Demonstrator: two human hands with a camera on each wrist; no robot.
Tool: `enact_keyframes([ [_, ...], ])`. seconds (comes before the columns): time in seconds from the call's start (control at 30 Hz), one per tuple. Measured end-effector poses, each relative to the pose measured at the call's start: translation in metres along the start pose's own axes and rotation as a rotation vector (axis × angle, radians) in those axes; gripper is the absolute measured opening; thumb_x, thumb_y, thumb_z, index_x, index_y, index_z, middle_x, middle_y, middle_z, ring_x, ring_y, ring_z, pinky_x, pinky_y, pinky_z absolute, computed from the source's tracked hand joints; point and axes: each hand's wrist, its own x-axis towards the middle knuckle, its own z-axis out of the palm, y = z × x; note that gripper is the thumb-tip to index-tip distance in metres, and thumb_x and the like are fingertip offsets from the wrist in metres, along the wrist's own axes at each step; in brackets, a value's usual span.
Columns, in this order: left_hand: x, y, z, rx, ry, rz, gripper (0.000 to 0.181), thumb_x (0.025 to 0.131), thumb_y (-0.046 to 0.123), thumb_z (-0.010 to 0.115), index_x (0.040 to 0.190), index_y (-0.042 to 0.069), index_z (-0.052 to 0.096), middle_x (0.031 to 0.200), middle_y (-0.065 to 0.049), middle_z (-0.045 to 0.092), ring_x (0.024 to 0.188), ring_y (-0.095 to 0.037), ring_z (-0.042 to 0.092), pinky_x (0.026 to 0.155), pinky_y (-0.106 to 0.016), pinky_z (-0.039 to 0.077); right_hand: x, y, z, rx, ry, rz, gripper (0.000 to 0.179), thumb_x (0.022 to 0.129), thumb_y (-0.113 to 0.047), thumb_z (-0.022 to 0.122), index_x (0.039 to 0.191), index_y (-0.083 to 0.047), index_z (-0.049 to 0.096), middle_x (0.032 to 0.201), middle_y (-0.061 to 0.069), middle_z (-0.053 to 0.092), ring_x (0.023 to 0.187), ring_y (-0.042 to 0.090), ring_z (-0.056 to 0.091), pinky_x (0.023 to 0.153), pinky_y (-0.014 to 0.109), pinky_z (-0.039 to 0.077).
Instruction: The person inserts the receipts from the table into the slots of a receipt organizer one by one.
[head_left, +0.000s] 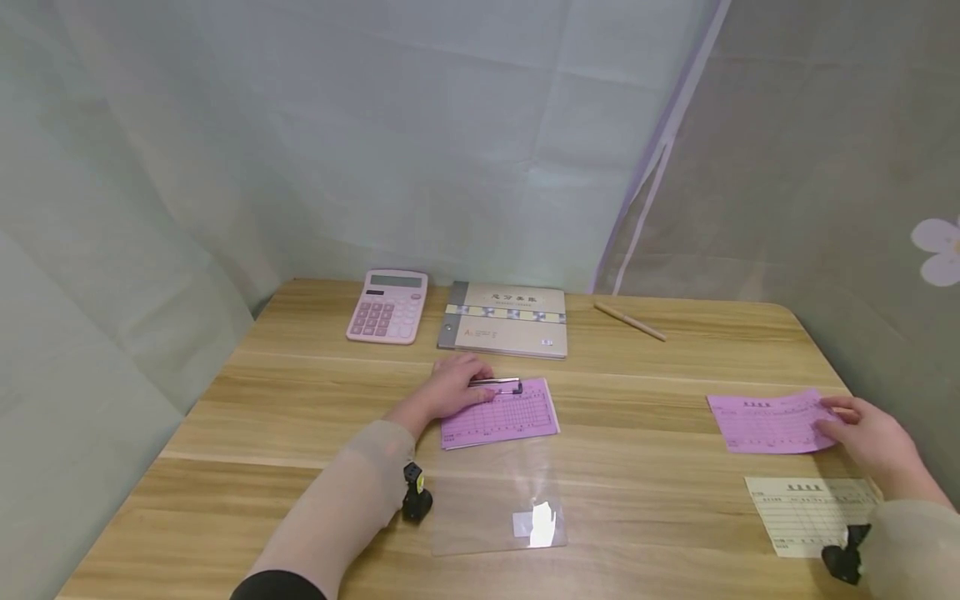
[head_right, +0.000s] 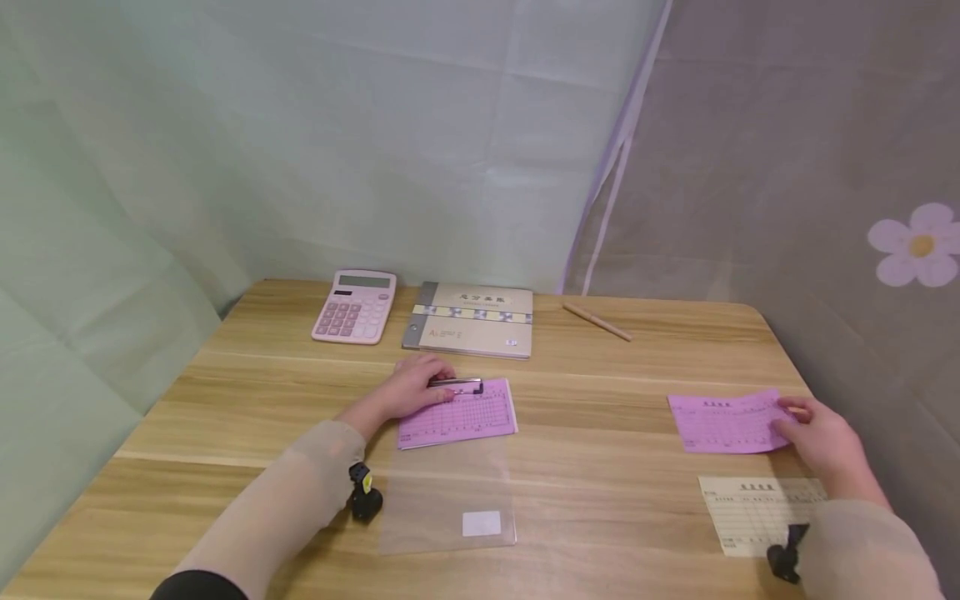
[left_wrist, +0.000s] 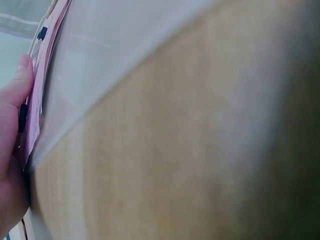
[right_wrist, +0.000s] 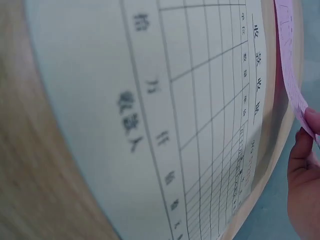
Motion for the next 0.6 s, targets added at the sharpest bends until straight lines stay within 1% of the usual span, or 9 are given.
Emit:
enact_keyframes([
  [0.13,0.000,0.000,0.001,0.004,0.003,0.004,0.032,0.086,0.041,0.064,0.110,0.020,0.061,0.108,0.005,0.055,0.110,-0.019,0.046,0.100,-0.045,0.025,-0.001,0.000,0.001,0.000,-0.004,-0.011,0.060,0.095,-0.037,0.053,0.130,0.009,0.038,0.122,0.042,0.036,0.106,0.056,0.034,0.086,0.067,0.026],
  [0.27,0.001,0.001,0.000,0.000,0.008,0.009,0.032,0.086,0.041,0.064,0.109,0.020,0.061,0.107,0.005,0.055,0.110,-0.019,0.046,0.100,-0.045,0.025,-0.001,0.000,0.002,-0.010,-0.006,-0.051,0.061,0.094,-0.041,0.053,0.127,0.010,0.043,0.118,0.039,0.040,0.102,0.052,0.037,0.084,0.064,0.027],
  [0.37,0.001,0.001,0.001,-0.003,0.007,0.007,0.032,0.086,0.041,0.064,0.110,0.020,0.061,0.108,0.005,0.056,0.111,-0.019,0.045,0.100,-0.045,0.025,-0.002,-0.005,0.002,-0.009,-0.021,-0.079,0.064,0.093,-0.045,0.051,0.126,0.010,0.044,0.121,0.040,0.039,0.105,0.054,0.036,0.085,0.065,0.027],
  [0.43,0.001,0.000,0.001,-0.004,0.008,0.008,0.033,0.086,0.041,0.064,0.110,0.020,0.061,0.109,0.005,0.056,0.112,-0.019,0.045,0.101,-0.045,0.025,-0.001,-0.011,0.003,-0.002,-0.037,-0.105,0.065,0.094,-0.046,0.050,0.127,0.009,0.044,0.123,0.041,0.038,0.108,0.055,0.036,0.085,0.065,0.028],
  [0.5,0.002,-0.001,0.002,-0.005,0.007,0.006,0.033,0.086,0.041,0.064,0.111,0.020,0.061,0.109,0.005,0.056,0.112,-0.019,0.045,0.101,-0.045,0.024,0.001,-0.022,0.004,0.015,-0.049,-0.143,0.063,0.094,-0.045,0.049,0.127,0.009,0.045,0.122,0.040,0.040,0.107,0.053,0.038,0.083,0.064,0.031],
  [0.57,0.002,-0.002,0.003,-0.003,0.008,0.005,0.033,0.086,0.042,0.064,0.111,0.020,0.061,0.109,0.005,0.056,0.111,-0.019,0.045,0.101,-0.045,0.024,0.003,-0.034,0.006,0.028,-0.052,-0.194,0.060,0.095,-0.043,0.049,0.127,0.008,0.046,0.120,0.037,0.045,0.105,0.049,0.043,0.080,0.059,0.035],
  [0.6,0.002,-0.003,0.003,-0.004,0.009,0.005,0.033,0.086,0.042,0.064,0.111,0.020,0.061,0.109,0.005,0.056,0.111,-0.019,0.045,0.101,-0.045,0.024,0.003,-0.042,0.008,0.031,-0.043,-0.222,0.058,0.095,-0.041,0.050,0.126,0.007,0.048,0.116,0.035,0.049,0.101,0.045,0.047,0.078,0.055,0.039],
])
